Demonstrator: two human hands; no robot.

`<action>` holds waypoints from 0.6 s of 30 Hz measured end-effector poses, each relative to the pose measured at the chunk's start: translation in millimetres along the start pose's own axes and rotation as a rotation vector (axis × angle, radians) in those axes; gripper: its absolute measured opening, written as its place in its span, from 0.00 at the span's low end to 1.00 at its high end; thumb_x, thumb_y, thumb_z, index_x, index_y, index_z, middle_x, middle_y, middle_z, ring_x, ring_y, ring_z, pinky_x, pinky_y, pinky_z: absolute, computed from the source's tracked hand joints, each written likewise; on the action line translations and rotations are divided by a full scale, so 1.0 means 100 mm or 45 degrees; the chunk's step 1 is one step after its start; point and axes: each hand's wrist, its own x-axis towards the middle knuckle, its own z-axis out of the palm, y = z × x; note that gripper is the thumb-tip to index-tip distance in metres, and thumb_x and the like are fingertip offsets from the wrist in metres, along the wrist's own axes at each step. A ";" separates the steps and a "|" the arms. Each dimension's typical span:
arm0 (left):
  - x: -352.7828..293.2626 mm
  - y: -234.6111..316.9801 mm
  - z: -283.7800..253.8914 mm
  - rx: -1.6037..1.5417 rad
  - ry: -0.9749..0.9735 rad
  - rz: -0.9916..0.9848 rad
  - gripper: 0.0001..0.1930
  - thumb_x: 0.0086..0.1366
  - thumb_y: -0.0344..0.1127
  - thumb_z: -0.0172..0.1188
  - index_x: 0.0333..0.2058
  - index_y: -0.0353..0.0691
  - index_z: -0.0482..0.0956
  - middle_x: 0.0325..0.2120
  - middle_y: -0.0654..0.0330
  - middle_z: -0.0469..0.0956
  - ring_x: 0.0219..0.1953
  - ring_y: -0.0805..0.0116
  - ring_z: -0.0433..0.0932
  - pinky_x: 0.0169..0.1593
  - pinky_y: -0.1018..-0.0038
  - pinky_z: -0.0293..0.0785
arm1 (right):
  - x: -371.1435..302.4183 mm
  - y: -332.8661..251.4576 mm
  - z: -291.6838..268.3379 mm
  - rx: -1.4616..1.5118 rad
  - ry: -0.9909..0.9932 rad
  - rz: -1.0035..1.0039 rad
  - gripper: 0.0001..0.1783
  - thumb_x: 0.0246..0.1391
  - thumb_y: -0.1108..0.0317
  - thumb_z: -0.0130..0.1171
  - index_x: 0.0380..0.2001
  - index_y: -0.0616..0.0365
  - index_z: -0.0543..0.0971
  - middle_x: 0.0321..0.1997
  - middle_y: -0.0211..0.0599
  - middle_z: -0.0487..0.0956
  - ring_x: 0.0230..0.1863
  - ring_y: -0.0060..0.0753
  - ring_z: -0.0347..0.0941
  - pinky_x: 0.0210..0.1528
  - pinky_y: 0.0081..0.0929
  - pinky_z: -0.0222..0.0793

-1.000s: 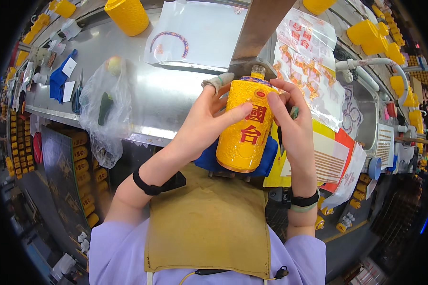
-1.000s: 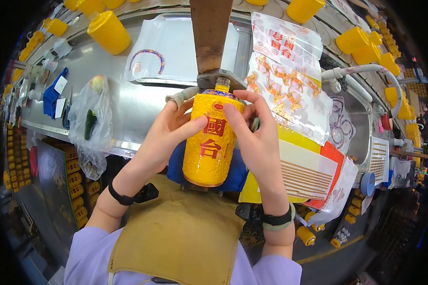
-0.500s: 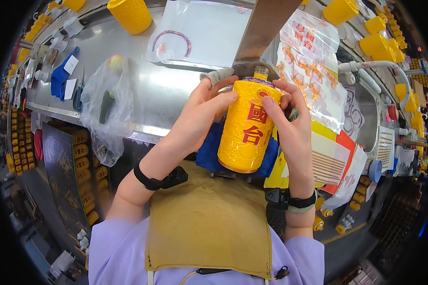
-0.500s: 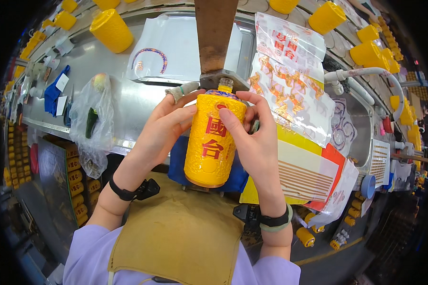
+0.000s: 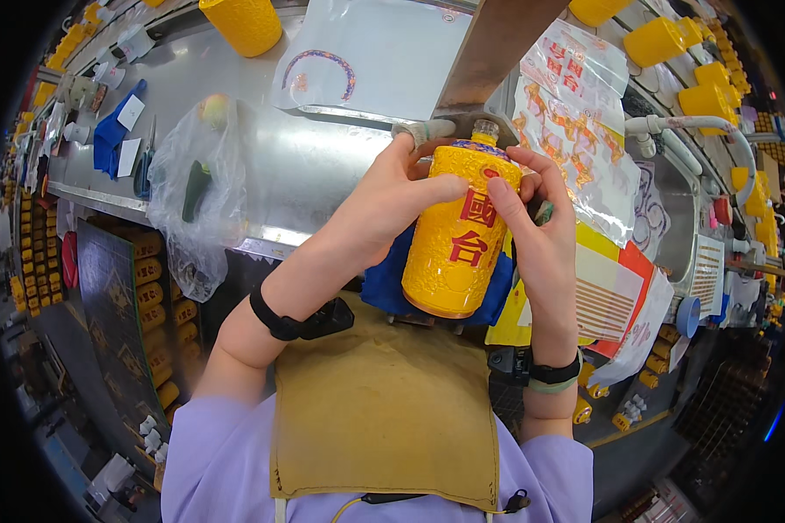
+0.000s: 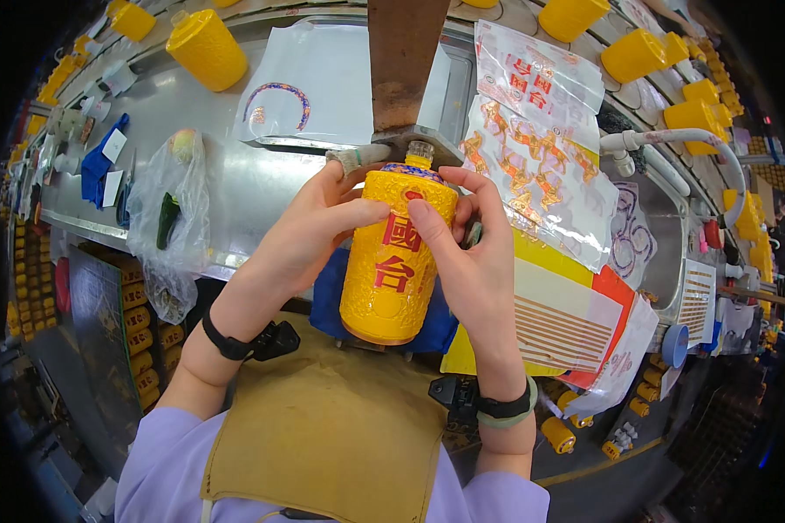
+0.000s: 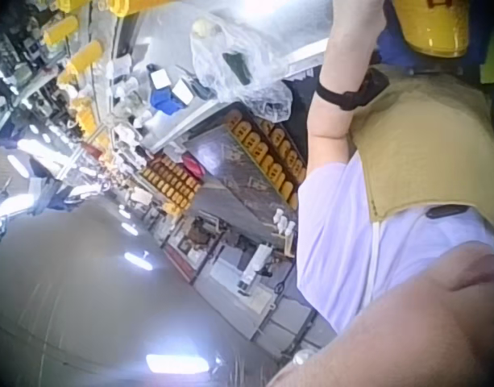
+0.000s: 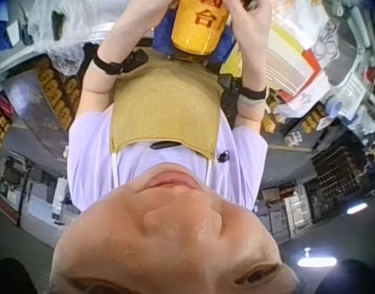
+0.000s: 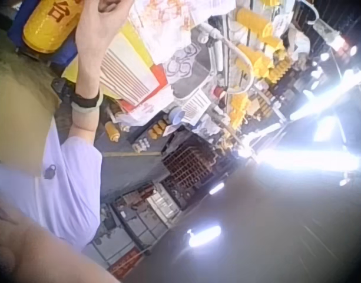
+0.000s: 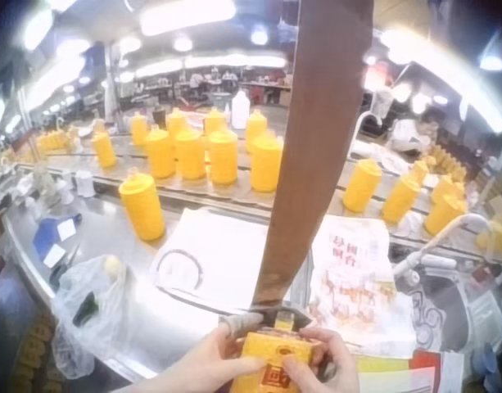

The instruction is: Applying labels and smoothing them onto yellow industrial bottles on a factory line.

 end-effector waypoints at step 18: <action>-0.03 0.01 -0.09 -0.081 -0.063 0.025 0.32 0.65 0.30 0.65 0.66 0.33 0.64 0.61 0.50 0.72 0.63 0.61 0.73 0.66 0.62 0.71 | 0.06 -0.05 -0.01 -0.318 0.075 -0.341 0.11 0.59 0.70 0.71 0.46 0.55 0.88 0.33 0.25 0.71 0.32 0.19 0.61 0.36 0.20 0.59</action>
